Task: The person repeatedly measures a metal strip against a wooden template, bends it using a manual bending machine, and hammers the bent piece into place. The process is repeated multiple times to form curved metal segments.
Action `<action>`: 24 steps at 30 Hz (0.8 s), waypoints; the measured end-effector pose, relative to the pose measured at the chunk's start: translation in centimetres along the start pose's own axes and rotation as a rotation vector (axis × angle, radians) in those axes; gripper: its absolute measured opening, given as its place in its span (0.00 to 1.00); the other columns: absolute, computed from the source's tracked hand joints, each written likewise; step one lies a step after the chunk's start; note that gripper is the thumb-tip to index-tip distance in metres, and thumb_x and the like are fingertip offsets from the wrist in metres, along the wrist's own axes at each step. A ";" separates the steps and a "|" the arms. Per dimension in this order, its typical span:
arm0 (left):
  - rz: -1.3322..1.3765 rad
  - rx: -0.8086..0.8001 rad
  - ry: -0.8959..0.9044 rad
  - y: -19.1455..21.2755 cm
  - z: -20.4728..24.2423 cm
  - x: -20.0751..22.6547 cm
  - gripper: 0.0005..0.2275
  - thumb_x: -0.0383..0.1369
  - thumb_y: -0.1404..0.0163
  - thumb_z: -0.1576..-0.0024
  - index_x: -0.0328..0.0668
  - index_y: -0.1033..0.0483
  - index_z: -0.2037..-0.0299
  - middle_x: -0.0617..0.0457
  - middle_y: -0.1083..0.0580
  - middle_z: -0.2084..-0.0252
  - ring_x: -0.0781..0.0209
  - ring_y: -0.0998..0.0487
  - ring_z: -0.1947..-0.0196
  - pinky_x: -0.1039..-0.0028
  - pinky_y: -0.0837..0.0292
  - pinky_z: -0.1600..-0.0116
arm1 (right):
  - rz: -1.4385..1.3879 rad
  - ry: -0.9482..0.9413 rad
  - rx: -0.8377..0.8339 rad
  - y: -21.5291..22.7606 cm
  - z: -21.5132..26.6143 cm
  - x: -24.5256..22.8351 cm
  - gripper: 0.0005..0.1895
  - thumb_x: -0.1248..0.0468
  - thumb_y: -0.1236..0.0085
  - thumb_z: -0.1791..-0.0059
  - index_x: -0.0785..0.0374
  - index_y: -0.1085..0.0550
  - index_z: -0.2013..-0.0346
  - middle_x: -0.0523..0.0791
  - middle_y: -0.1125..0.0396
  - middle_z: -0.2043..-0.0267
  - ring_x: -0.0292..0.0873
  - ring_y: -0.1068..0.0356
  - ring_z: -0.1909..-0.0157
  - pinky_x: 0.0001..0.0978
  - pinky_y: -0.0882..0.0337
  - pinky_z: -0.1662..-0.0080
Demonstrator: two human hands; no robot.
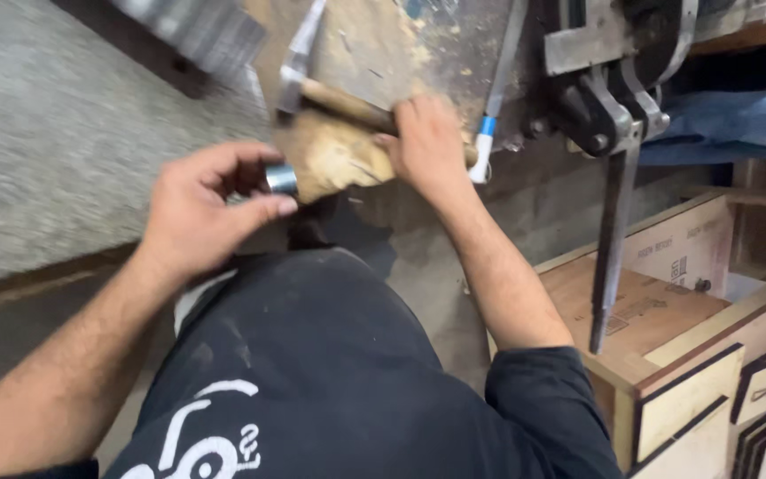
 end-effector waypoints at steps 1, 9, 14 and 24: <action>-0.048 0.022 0.018 -1.3 -0.2 -0.1 0.19 0.22 0.35 0.48 0.30 0.22 0.47 0.51 0.21 0.61 0.68 0.23 0.61 0.76 0.24 0.55 | -0.075 -0.013 -0.051 0.3 0.9 0.3 0.22 0.55 0.29 0.54 0.65 0.28 0.55 0.53 0.34 0.55 0.60 0.32 0.53 0.54 0.33 0.53; -0.165 0.108 -0.203 -9.7 -6.0 1.7 0.16 0.24 0.34 0.43 0.34 0.23 0.46 0.49 0.22 0.55 0.66 0.19 0.56 0.76 0.21 0.50 | -0.829 -0.251 0.137 10.1 9.4 7.2 0.21 0.52 0.45 0.42 0.67 0.30 0.45 0.49 0.29 0.58 0.45 0.28 0.60 0.35 0.26 0.55; -0.126 0.008 -0.557 -19.8 -14.5 1.7 0.17 0.24 0.32 0.43 0.33 0.23 0.46 0.45 0.25 0.49 0.62 0.19 0.57 0.75 0.20 0.53 | -1.232 -0.506 0.424 12.1 17.4 11.6 0.28 0.45 0.49 0.41 0.68 0.36 0.45 0.48 0.34 0.60 0.40 0.32 0.66 0.29 0.30 0.63; -0.293 0.068 -0.772 -27.2 -21.3 0.0 0.14 0.27 0.34 0.41 0.37 0.22 0.48 0.49 0.24 0.56 0.56 0.20 0.60 0.71 0.23 0.55 | -1.267 -0.624 0.433 10.5 22.4 14.2 0.18 0.59 0.47 0.40 0.70 0.36 0.43 0.50 0.35 0.60 0.42 0.34 0.63 0.33 0.29 0.58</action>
Point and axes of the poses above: each hand's wrist, its own z-axis away from the middle knuckle, its own y-axis out of the back of the hand, x = y × z, the point moved 6 cm from there along -z, towards the middle knuckle
